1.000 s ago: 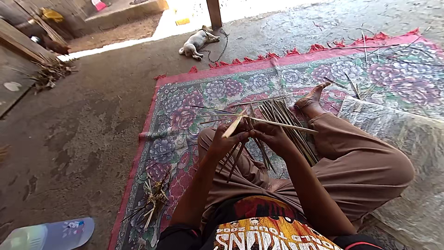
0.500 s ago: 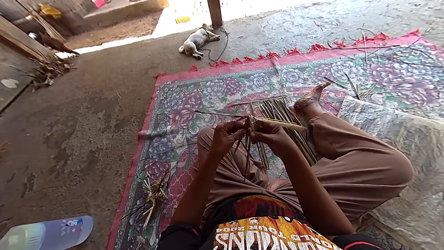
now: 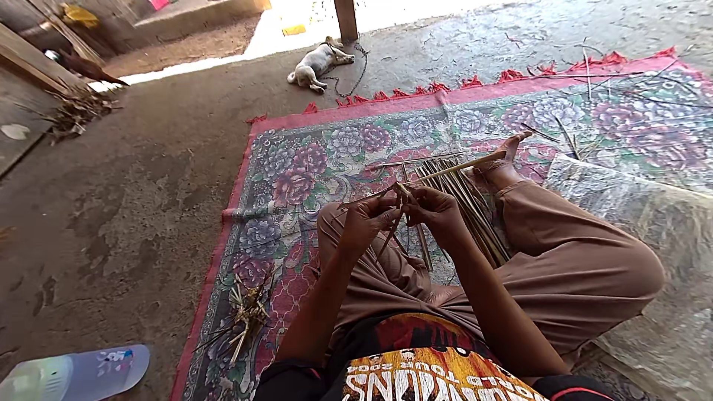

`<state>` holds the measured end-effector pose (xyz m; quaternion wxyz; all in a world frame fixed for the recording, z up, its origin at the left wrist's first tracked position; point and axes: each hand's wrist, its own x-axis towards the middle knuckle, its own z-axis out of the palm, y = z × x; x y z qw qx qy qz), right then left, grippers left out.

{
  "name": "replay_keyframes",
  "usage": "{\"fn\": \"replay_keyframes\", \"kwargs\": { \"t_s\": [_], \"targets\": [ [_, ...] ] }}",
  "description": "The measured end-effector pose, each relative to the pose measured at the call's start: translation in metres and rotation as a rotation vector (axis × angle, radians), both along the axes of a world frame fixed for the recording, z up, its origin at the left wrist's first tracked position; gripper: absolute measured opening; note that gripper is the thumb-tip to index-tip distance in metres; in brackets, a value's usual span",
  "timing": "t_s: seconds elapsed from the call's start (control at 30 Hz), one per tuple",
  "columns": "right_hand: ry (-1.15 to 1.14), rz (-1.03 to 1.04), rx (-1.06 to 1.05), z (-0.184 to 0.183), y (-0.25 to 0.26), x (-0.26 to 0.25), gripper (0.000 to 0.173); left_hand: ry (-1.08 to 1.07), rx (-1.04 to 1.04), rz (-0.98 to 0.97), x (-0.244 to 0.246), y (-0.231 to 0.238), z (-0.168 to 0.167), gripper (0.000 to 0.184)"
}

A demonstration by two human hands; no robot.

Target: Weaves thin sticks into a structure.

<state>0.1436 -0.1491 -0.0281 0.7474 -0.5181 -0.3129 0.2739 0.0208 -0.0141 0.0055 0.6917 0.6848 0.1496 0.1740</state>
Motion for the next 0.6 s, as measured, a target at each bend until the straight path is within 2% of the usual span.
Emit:
{"fn": "replay_keyframes", "kwargs": {
  "t_s": [0.07,0.3,0.4,0.5,0.6],
  "targets": [
    [0.042,-0.035,0.005,0.0008,0.0009,-0.0016,0.012,0.043,-0.045,-0.049,0.0011,-0.0006,-0.0001,0.024],
    [0.179,0.021,0.026,0.0037,0.0025,-0.0053,0.006,0.098,-0.061,0.004,0.0027,-0.0008,-0.0045,0.005],
    [0.055,0.004,-0.026,0.0053,-0.0008,-0.0021,0.016,0.051,-0.038,0.015,0.0001,0.0017,-0.0029,0.007],
    [-0.120,-0.031,-0.090,0.0052,-0.0012,-0.0031,0.013,0.041,-0.006,0.022,-0.0002,0.0010,-0.0016,0.007],
    [-0.096,0.039,-0.092,0.0070,-0.0018,-0.0063,0.020,0.033,0.011,0.043,0.0013,-0.0004,-0.0027,0.007]
  ]
}}
